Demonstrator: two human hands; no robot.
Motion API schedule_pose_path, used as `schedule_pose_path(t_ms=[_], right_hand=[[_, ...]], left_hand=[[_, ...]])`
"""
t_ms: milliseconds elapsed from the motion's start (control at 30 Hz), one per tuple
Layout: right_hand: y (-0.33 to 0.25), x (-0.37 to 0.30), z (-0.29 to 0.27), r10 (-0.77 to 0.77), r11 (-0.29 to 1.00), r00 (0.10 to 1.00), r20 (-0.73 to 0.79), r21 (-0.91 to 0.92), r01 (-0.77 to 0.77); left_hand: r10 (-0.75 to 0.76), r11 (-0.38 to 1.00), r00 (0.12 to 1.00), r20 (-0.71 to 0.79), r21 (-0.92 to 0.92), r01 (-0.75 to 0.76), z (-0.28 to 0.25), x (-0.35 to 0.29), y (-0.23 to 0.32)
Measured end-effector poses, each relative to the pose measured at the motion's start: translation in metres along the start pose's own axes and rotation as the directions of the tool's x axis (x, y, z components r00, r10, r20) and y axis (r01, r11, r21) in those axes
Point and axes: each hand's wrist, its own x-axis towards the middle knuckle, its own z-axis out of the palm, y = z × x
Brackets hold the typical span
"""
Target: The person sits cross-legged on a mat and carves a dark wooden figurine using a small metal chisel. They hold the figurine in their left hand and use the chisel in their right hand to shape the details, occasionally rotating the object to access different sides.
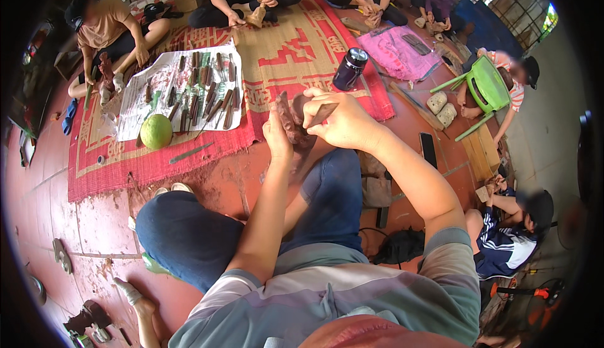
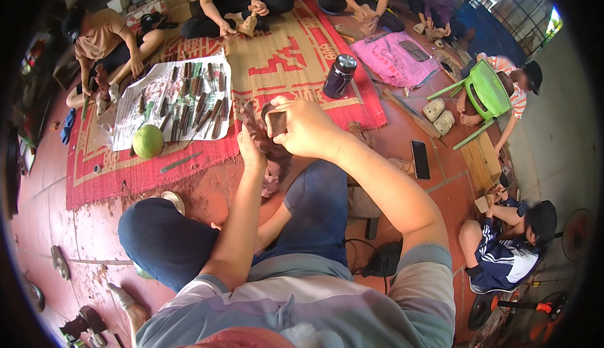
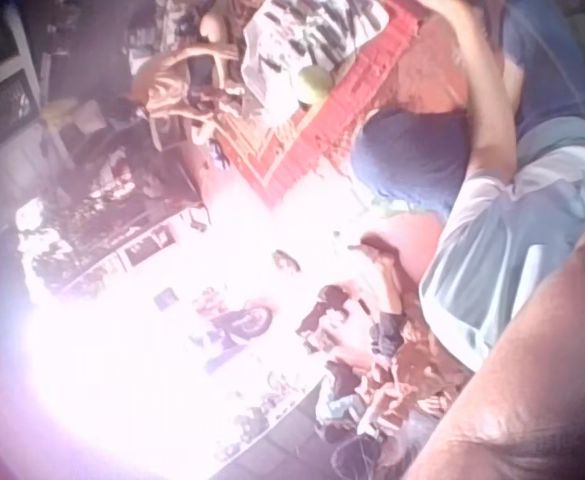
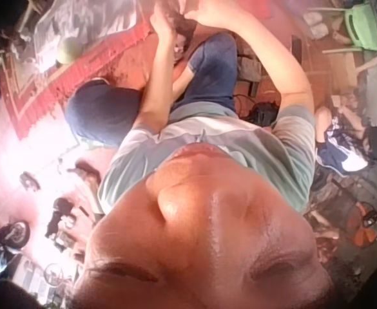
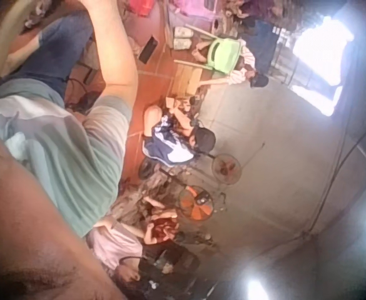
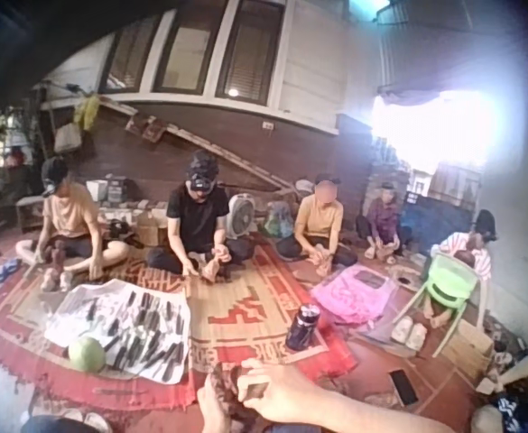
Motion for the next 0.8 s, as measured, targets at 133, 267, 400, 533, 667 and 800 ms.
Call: schedule_pose_path(t_ms=[133,267,400,533,667,800], right_hand=[[0.005,0.015,-0.001,0.271,0.932,0.958,0.096,-0.273,-0.237],[0.0,0.004,0.006,-0.06,0.988,0.994,-0.091,-0.149,0.046],[-0.001,0.012,-0.003,0.199,0.949,0.978,0.056,-0.261,-0.179],[0.007,0.016,0.009,0.121,0.979,0.992,-0.025,-0.165,-0.123],[0.015,0.003,0.012,-0.042,0.978,0.998,-0.038,-0.207,0.033],[0.006,0.015,0.0,-0.103,0.988,0.995,-0.013,-0.117,0.101]], left_hand=[[-0.088,0.996,0.996,-0.022,0.014,0.089,-0.003,-0.001,-0.001],[-0.044,0.998,0.999,0.0,-0.032,0.044,0.002,-0.002,0.004],[-0.065,0.989,0.998,-0.027,0.133,0.068,0.003,-0.005,0.001],[-0.044,0.999,0.998,-0.05,0.029,0.045,0.01,-0.007,0.012],[-0.147,0.988,0.984,-0.1,0.041,0.152,0.008,-0.006,0.002],[0.048,0.999,0.991,-0.128,0.028,-0.044,0.001,0.011,-0.042]])
